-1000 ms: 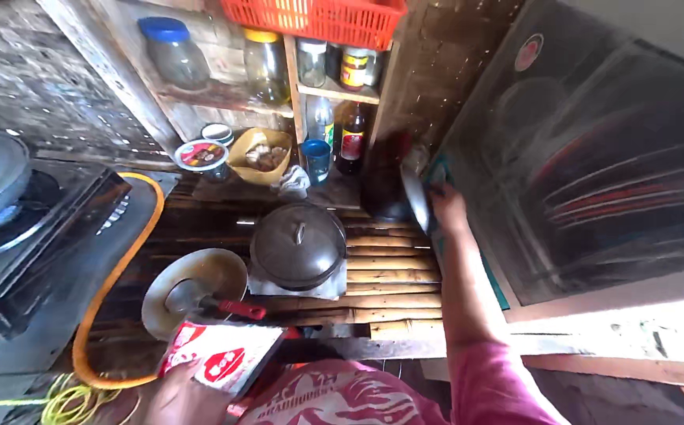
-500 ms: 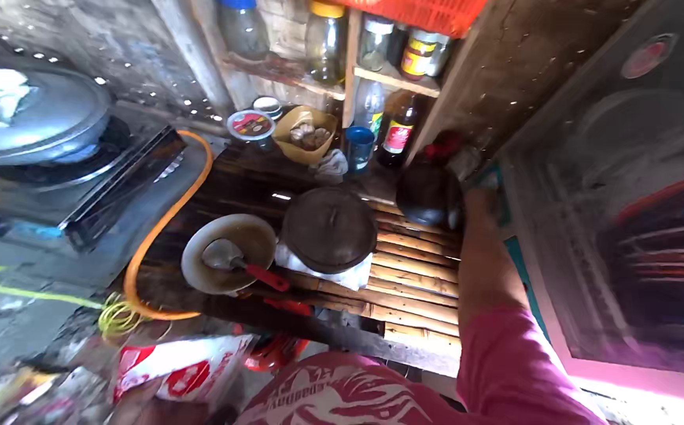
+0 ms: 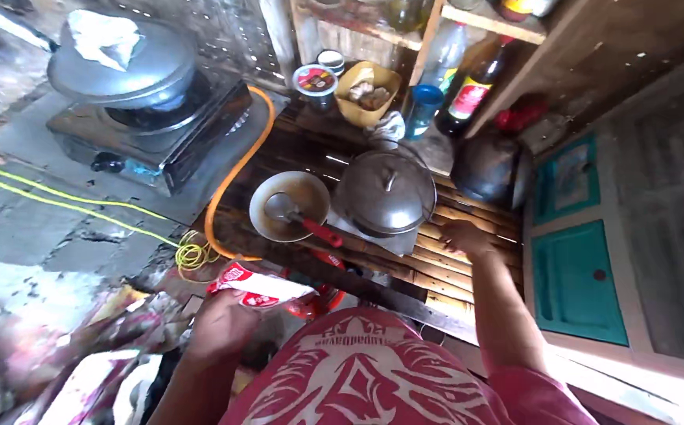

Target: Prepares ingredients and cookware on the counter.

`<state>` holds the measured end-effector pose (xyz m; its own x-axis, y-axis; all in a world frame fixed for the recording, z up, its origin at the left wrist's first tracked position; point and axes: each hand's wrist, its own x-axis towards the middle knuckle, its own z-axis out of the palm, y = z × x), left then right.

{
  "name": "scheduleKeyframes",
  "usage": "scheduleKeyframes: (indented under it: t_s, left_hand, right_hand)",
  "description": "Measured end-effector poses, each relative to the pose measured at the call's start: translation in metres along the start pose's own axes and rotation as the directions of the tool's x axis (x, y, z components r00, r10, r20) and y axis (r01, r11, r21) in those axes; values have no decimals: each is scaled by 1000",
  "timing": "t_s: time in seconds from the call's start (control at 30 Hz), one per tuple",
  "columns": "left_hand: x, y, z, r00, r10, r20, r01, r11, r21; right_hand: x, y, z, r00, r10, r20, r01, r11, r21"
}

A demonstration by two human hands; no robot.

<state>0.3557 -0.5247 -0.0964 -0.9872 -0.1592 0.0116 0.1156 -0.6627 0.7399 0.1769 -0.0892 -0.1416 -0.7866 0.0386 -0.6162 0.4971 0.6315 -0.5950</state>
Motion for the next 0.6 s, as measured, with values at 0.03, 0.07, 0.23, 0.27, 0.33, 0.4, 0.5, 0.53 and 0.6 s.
scheduleKeyframes:
  t_s: [0.03, 0.07, 0.23, 0.27, 0.33, 0.4, 0.5, 0.53, 0.6]
  left_hand:
    - [2, 0, 0, 1000, -8, -1, 8, 1000, -18]
    - [3, 0, -1, 1000, -10, 3, 10, 1000, -26]
    - [3, 12, -4, 1000, 8, 30, -7, 1000, -24]
    - [3, 14, -5, 1000, 12, 4, -12, 1000, -15]
    - [3, 16, -7, 999, 16, -46, -16, 1000, 1]
    - [4, 18, -11, 995, 5, -99, -5, 1000, 7]
    - [8, 22, -20, 997, -7, -74, 6, 1000, -6]
    - [9, 23, -22, 998, -3, -70, 3, 1000, -9]
    - [12, 27, -22, 994, 12, -108, -13, 1000, -7]
  right_hand:
    - [3, -3, 16, 999, 37, 29, -37, 999, 18]
    - [3, -8, 30, 998, 52, 25, -53, 998, 34]
    - [12, -29, 58, 999, 52, 7, -52, 999, -9]
    - [12, -31, 62, 999, 53, -5, -53, 998, -39]
    - [9, -33, 66, 999, 37, -30, -39, 997, -71]
    - [7, -32, 69, 999, 22, -49, -25, 997, -73]
    - [2, -29, 66, 998, 38, -55, -43, 995, -87]
    - [-2, -26, 64, 997, 43, -63, -49, 995, -88]
    - [-8, -17, 56, 994, 34, -101, -44, 995, -94]
